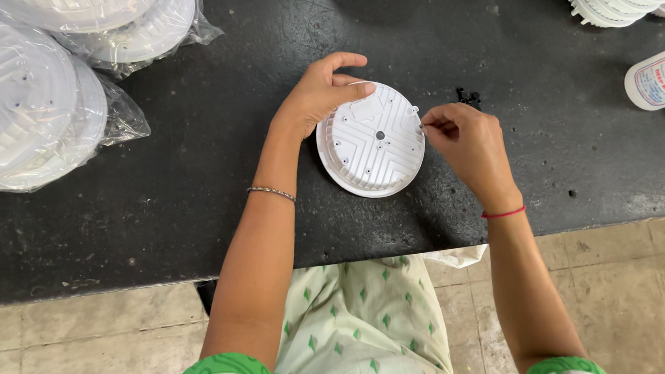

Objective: The person picks small black plastic clips one at a time from a pile on the workbench and presses them into holes on the underside of a round white plastic lamp base, rotating the base as they work. They stack finished bases, wrap a base in a clear plastic bag, and set it with the completed stack.

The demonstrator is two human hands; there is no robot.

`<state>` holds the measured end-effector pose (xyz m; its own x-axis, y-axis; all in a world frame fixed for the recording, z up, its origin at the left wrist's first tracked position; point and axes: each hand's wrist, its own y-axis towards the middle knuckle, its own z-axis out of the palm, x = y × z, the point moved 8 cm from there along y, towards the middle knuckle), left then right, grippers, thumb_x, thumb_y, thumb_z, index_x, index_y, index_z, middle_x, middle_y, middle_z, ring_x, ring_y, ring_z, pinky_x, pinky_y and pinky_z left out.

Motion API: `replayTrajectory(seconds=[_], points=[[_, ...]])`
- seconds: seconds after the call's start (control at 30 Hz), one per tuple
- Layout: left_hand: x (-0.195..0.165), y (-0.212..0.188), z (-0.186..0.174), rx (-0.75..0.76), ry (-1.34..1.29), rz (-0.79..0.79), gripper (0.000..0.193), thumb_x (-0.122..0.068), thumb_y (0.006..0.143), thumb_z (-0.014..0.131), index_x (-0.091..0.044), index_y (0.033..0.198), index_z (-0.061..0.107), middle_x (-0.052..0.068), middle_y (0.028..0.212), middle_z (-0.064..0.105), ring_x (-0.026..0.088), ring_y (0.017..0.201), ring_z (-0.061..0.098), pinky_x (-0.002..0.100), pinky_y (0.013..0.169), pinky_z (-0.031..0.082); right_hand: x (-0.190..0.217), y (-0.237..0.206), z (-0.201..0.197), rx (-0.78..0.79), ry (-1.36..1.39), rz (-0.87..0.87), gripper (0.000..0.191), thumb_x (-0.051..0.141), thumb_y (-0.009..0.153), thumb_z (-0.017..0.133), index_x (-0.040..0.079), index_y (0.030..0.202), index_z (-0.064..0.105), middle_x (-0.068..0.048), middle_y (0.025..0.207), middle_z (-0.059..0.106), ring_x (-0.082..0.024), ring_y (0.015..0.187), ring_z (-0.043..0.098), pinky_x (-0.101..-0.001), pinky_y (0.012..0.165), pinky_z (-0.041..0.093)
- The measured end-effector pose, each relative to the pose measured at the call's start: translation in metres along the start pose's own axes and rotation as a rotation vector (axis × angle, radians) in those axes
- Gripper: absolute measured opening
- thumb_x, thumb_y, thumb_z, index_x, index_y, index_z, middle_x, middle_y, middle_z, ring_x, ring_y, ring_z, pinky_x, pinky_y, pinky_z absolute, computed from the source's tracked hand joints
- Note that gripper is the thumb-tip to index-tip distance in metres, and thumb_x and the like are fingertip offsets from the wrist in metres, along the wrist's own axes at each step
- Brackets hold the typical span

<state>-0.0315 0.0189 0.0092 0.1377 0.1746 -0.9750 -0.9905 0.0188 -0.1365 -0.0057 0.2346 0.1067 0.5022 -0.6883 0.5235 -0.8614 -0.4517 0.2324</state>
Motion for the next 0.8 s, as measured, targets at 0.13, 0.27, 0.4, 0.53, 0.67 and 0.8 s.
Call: replayTrajectory(seconds=[0.13,0.27,0.4,0.53,0.67,0.8], points=[[0.000,0.000,0.000,-0.009,0.015,-0.010,0.068,-0.015,0.078,0.082,-0.003,0.139,0.054,0.021,0.115,0.076,0.025,0.101,0.078,0.037,0.085,0.065,0.002,0.000,0.000,0.021,-0.037,-0.017,0.012,0.003,0.091,0.074,0.001,0.102,0.076,-0.009,0.094,0.074,-0.017,0.080,0.072,-0.0291,0.072,0.058],[0.000,0.000,0.000,-0.001,0.010,-0.011,0.069,-0.015,0.078,0.082,-0.003,0.140,0.054,0.022,0.117,0.076,0.025,0.103,0.078,0.037,0.087,0.065,0.003,0.001,0.000,0.011,-0.044,-0.016,0.013,0.003,0.090,0.075,0.002,0.103,0.077,-0.008,0.092,0.073,-0.017,0.077,0.071,-0.0294,0.070,0.056],[-0.001,-0.001,0.001,0.006,0.004,-0.021,0.070,-0.013,0.078,0.082,-0.003,0.141,0.052,0.021,0.118,0.076,0.025,0.104,0.077,0.037,0.088,0.064,-0.003,-0.001,-0.001,-0.002,0.072,0.043,0.016,0.003,0.090,0.076,0.002,0.106,0.077,-0.008,0.094,0.076,-0.015,0.080,0.071,-0.0283,0.073,0.057],[-0.005,-0.005,0.002,0.005,-0.006,-0.021,0.070,-0.013,0.078,0.081,-0.002,0.141,0.051,0.022,0.116,0.076,0.025,0.103,0.078,0.037,0.088,0.064,-0.011,-0.005,0.000,-0.005,0.225,0.145,0.021,0.004,0.089,0.075,0.003,0.109,0.075,-0.007,0.098,0.078,-0.012,0.089,0.074,-0.0255,0.081,0.060],[-0.002,-0.003,0.002,0.018,-0.008,-0.017,0.071,-0.013,0.079,0.081,-0.002,0.142,0.051,0.022,0.115,0.077,0.025,0.102,0.078,0.037,0.087,0.064,-0.017,-0.005,-0.001,0.017,0.242,0.209,0.020,0.005,0.089,0.075,0.003,0.109,0.076,-0.008,0.096,0.079,-0.013,0.088,0.075,-0.0254,0.081,0.060],[0.024,0.014,-0.001,0.031,-0.023,0.015,0.069,-0.012,0.078,0.084,-0.002,0.139,0.055,0.019,0.117,0.074,0.022,0.101,0.075,0.034,0.087,0.063,-0.020,-0.003,-0.004,0.040,0.103,0.134,0.020,0.008,0.090,0.077,0.004,0.109,0.079,-0.010,0.097,0.079,-0.014,0.084,0.075,-0.0275,0.076,0.058]])
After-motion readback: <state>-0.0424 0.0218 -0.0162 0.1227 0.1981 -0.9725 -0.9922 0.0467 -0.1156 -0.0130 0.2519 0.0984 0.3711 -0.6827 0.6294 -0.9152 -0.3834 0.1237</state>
